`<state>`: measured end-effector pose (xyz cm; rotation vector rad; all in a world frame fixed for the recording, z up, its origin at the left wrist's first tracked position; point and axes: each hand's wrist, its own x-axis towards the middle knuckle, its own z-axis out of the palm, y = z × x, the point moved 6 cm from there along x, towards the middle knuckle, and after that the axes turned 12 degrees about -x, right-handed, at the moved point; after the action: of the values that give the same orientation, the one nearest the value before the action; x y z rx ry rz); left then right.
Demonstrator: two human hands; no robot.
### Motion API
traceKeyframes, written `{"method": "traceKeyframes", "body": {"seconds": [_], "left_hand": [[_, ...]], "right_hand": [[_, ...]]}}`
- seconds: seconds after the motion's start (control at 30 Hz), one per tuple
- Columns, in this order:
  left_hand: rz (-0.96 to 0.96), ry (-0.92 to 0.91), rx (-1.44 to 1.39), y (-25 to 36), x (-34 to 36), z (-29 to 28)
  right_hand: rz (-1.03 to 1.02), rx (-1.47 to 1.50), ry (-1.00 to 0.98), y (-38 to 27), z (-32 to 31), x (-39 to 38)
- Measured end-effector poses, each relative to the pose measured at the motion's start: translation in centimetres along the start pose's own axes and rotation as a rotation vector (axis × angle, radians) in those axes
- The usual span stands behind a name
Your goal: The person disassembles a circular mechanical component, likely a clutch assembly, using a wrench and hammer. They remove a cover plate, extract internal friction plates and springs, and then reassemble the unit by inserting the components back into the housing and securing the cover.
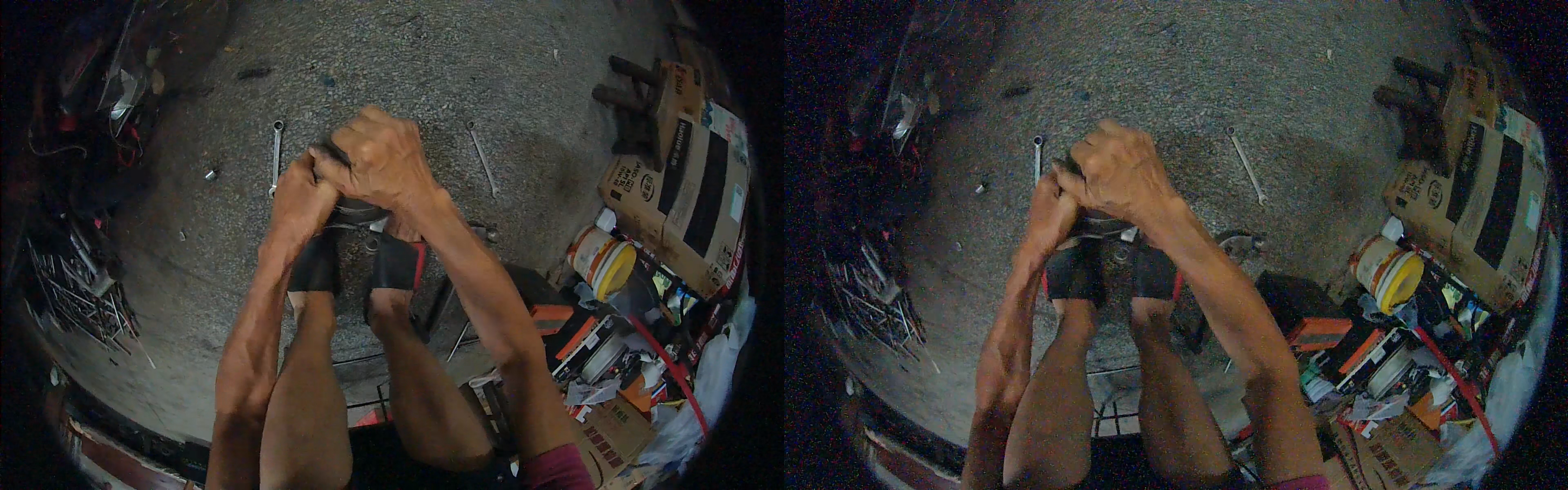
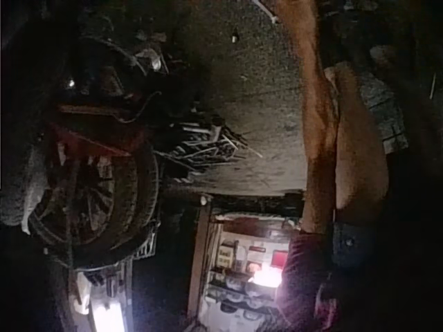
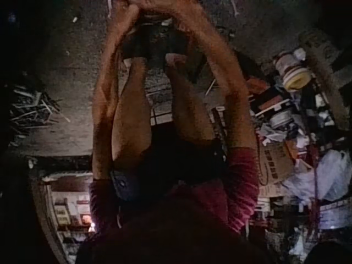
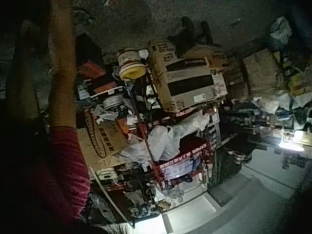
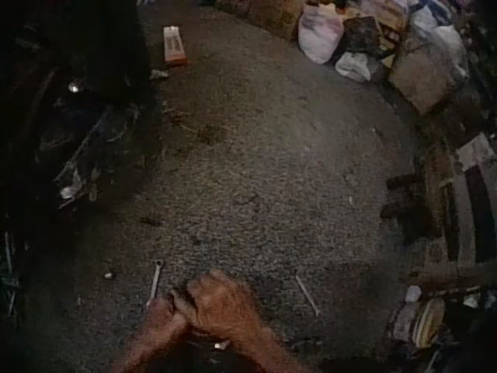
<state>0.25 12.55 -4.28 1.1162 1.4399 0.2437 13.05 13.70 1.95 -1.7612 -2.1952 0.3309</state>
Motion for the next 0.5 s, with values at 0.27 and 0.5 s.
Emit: {"method": "traceKeyframes", "body": {"seconds": [0.27,0.5], "left_hand": [[-0.057,-0.024,0.051,2.1,-0.8,-0.2],[-0.033,-0.011,0.011,1.8,0.0,-0.5]], "right_hand": [[-0.037,0.101,-0.101,1.0,0.8,0.7],[0.041,0.100,-0.060,1.9,0.8,1.9]]}}
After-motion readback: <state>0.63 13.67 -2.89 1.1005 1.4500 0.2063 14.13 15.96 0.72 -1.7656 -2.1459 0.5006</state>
